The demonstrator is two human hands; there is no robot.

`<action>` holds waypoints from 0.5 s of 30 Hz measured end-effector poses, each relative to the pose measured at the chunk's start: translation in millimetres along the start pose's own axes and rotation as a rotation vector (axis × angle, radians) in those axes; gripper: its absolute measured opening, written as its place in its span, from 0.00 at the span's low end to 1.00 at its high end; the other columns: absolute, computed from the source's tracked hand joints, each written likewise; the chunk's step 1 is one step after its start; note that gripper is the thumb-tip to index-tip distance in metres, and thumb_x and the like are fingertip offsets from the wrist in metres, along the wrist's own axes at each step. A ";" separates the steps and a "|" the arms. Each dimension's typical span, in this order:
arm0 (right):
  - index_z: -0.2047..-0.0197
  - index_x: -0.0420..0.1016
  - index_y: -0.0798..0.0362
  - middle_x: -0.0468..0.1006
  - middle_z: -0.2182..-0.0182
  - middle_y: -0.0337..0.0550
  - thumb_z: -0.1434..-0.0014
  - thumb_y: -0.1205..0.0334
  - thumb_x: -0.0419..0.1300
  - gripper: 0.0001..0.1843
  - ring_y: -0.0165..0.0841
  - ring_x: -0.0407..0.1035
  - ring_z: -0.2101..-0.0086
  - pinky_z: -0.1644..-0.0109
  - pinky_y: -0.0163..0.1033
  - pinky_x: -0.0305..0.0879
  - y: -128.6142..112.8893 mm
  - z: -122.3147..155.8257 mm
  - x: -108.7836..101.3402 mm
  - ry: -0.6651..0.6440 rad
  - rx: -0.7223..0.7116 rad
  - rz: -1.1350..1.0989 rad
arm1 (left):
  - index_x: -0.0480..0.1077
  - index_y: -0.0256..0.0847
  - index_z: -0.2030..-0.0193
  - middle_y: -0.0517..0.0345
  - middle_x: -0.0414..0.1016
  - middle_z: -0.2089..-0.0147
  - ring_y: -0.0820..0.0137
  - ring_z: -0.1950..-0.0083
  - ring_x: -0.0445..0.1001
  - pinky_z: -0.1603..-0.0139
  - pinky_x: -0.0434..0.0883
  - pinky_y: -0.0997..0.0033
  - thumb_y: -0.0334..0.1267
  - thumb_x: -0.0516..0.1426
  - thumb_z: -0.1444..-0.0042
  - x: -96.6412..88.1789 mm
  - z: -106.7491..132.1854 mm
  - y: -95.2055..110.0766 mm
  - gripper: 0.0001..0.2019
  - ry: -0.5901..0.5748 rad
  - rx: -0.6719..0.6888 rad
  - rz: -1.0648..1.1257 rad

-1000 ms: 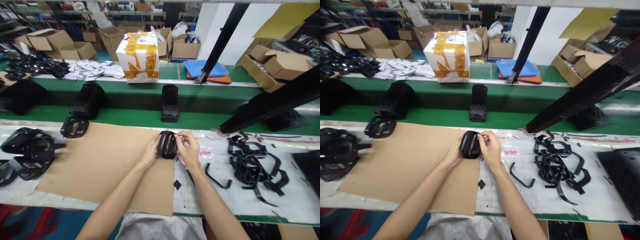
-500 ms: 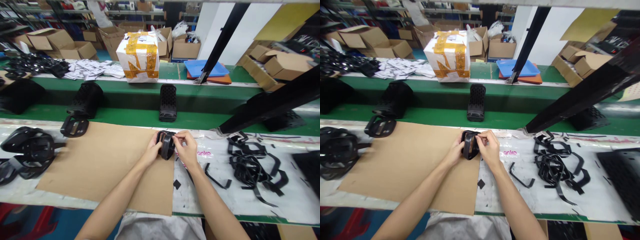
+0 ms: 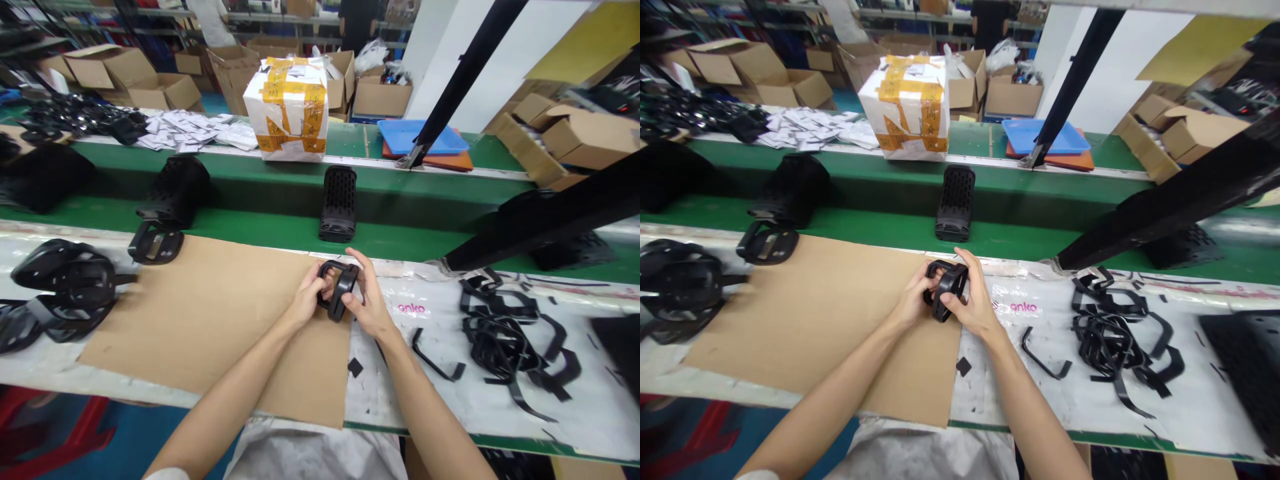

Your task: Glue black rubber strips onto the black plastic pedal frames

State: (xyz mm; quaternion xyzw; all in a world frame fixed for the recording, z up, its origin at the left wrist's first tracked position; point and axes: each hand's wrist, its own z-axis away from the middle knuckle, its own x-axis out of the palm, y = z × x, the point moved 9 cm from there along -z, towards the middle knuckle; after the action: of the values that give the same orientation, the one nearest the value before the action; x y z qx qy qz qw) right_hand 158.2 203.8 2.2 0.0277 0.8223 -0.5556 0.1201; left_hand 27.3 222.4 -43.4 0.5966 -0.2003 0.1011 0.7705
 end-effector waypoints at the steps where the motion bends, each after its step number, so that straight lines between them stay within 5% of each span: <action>1: 0.23 0.54 0.46 0.60 0.28 0.58 0.36 0.25 0.61 0.50 0.53 0.63 0.33 0.31 0.59 0.65 -0.4 0.1 2.5 -0.024 -0.001 0.008 | 0.69 0.41 0.61 0.64 0.65 0.69 0.75 0.72 0.59 0.70 0.62 0.74 0.38 0.60 0.54 -0.7 0.1 1.0 0.12 0.001 0.005 -0.002; 5: 0.30 0.63 0.46 0.67 0.34 0.56 0.36 0.28 0.63 0.42 0.53 0.63 0.33 0.29 0.59 0.64 -6.0 -0.8 6.6 -0.044 -0.040 0.004 | 0.66 0.41 0.64 0.66 0.60 0.72 0.75 0.73 0.56 0.72 0.59 0.74 0.42 0.63 0.53 1.4 -0.1 0.1 0.12 -0.044 0.008 0.051; 10: 0.36 0.65 0.46 0.76 0.47 0.51 0.36 0.27 0.61 0.38 0.48 0.77 0.50 0.46 0.52 0.77 5.9 -0.5 7.9 -0.050 0.064 -0.169 | 0.59 0.44 0.71 0.67 0.53 0.76 0.73 0.75 0.54 0.71 0.61 0.72 0.65 0.61 0.44 16.9 -3.9 -12.7 0.27 -0.172 -0.096 0.088; 13: 0.38 0.68 0.47 0.78 0.50 0.49 0.37 0.25 0.60 0.39 0.46 0.77 0.54 0.51 0.50 0.77 16.3 0.2 0.8 0.012 0.090 -0.196 | 0.68 0.42 0.66 0.59 0.68 0.70 0.68 0.66 0.68 0.60 0.69 0.69 0.65 0.64 0.43 6.7 0.8 18.2 0.26 -0.095 -0.003 -0.181; 15: 0.38 0.69 0.48 0.78 0.50 0.50 0.36 0.25 0.57 0.39 0.46 0.76 0.54 0.52 0.48 0.77 22.3 0.6 -3.3 0.050 0.100 -0.195 | 0.75 0.43 0.55 0.52 0.77 0.54 0.62 0.51 0.75 0.48 0.71 0.67 0.58 0.69 0.44 -12.0 20.0 58.4 0.22 -0.007 0.090 -0.407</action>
State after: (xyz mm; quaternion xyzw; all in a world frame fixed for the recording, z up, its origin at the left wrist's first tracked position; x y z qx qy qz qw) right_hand 165.5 212.0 -17.5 -0.0327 0.7951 -0.6041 0.0431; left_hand -10.3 219.9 6.9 0.6588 -0.0735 -0.0499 0.7470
